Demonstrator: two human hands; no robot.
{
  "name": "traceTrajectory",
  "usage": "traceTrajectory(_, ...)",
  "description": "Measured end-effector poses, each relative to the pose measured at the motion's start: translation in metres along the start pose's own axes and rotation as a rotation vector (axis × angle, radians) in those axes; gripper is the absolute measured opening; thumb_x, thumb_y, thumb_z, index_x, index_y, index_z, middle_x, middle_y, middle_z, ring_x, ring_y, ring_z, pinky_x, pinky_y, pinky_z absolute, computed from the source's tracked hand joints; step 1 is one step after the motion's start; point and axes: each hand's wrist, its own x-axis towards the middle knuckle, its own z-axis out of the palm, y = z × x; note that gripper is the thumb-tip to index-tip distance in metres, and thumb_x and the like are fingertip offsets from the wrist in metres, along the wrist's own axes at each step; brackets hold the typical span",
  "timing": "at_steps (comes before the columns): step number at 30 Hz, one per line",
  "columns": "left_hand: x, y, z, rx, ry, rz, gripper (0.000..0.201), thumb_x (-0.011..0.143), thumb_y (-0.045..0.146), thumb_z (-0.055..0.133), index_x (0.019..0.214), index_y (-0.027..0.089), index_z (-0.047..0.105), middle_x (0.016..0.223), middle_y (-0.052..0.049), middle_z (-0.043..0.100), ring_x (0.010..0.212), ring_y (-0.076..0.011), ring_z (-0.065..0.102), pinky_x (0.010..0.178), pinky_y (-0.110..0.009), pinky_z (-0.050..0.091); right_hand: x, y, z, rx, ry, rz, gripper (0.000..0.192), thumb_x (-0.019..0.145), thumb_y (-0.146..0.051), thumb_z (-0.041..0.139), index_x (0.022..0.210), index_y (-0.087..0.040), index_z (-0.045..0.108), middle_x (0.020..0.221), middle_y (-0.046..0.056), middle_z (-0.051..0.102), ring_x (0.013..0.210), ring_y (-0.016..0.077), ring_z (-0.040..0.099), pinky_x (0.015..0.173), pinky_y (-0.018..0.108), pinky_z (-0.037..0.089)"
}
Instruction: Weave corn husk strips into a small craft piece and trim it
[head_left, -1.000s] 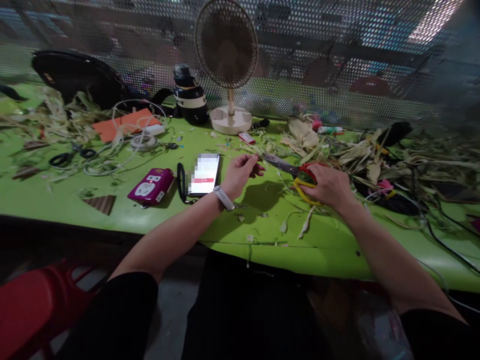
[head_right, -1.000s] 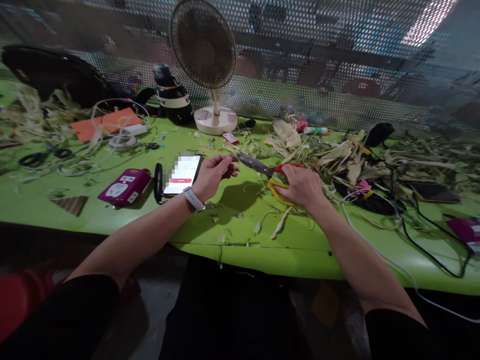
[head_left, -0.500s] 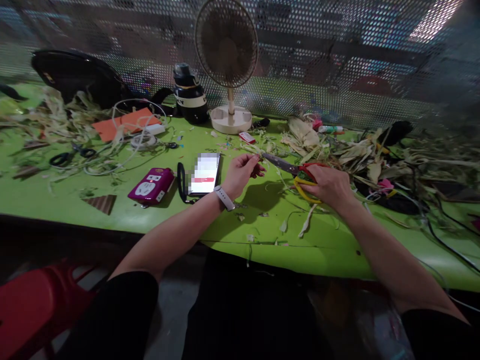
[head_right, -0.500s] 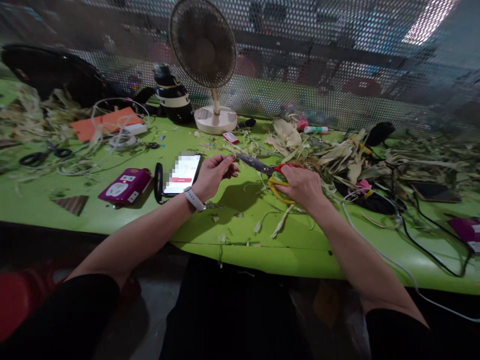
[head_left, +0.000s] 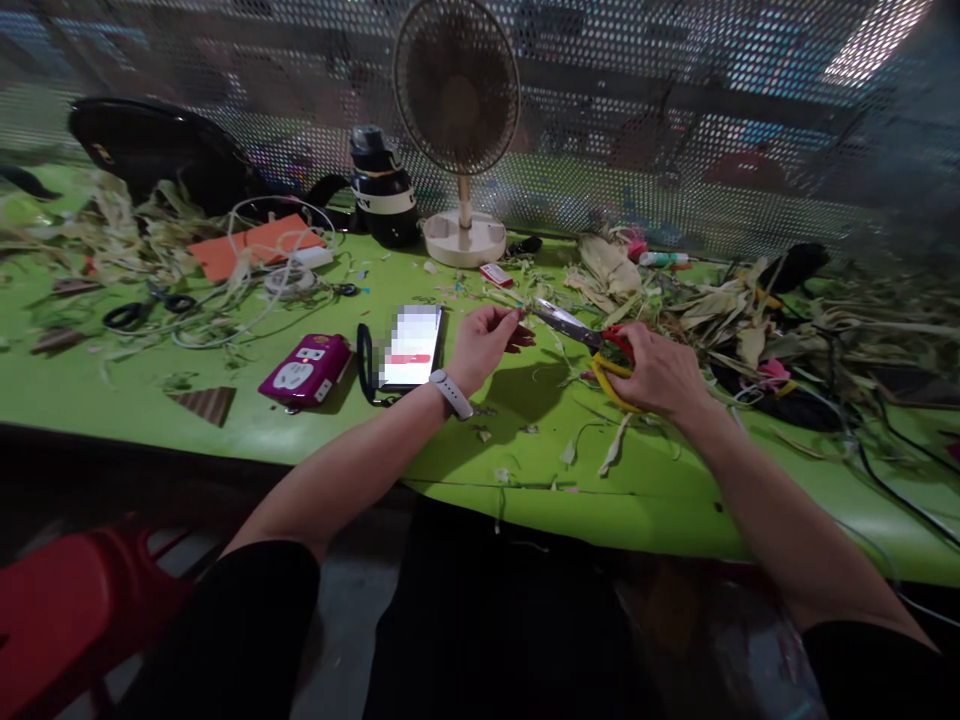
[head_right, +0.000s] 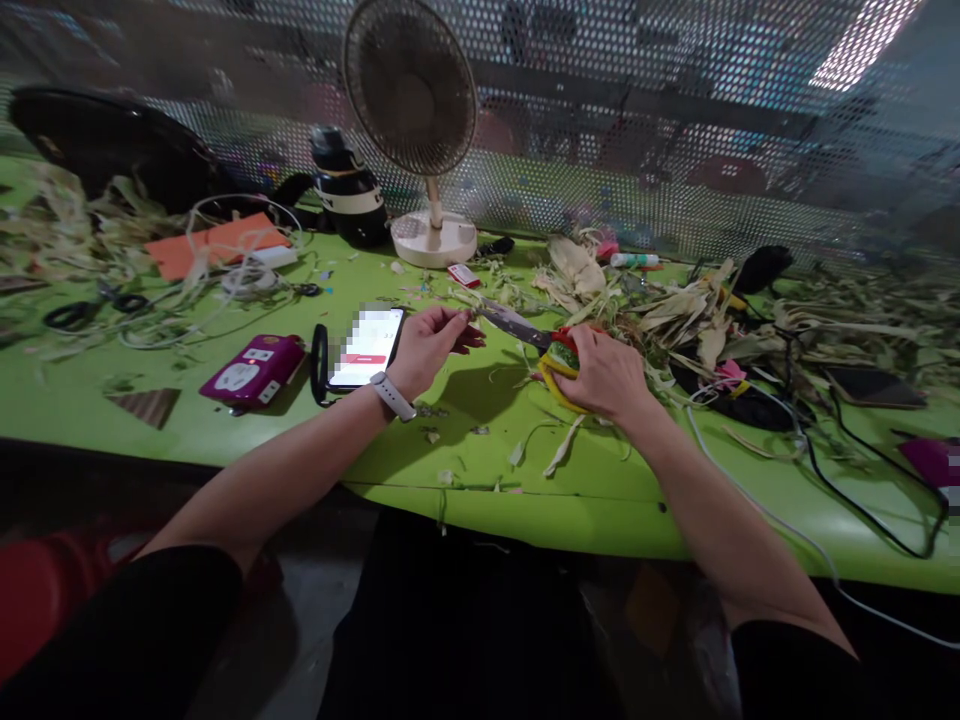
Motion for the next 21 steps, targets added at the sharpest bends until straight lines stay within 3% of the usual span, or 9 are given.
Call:
traceTrajectory(13, -0.001, -0.014, -0.005, 0.274, -0.068, 0.292, 0.027, 0.083, 0.041, 0.065, 0.078, 0.016, 0.057, 0.07, -0.004, 0.068, 0.064, -0.0121, 0.069, 0.057, -0.02, 0.054, -0.002, -0.002, 0.001, -0.045, 0.036, -0.018, 0.053, 0.081, -0.058, 0.051, 0.108, -0.013, 0.06, 0.086, 0.013, 0.072, 0.071, 0.0254, 0.064, 0.057, 0.029, 0.031)
traceTrajectory(21, 0.0, -0.018, -0.005, 0.323, -0.073, 0.298, 0.023, 0.082, 0.038, 0.065, 0.076, 0.017, 0.058, 0.068, -0.004, 0.068, 0.064, -0.0129, 0.07, 0.057, -0.019, 0.053, -0.002, -0.002, 0.003, -0.07, 0.035, -0.038, 0.054, 0.082, -0.06, 0.048, 0.106, -0.014, 0.061, 0.082, 0.012, 0.072, 0.066, 0.0237, 0.063, 0.055, 0.028, 0.029)
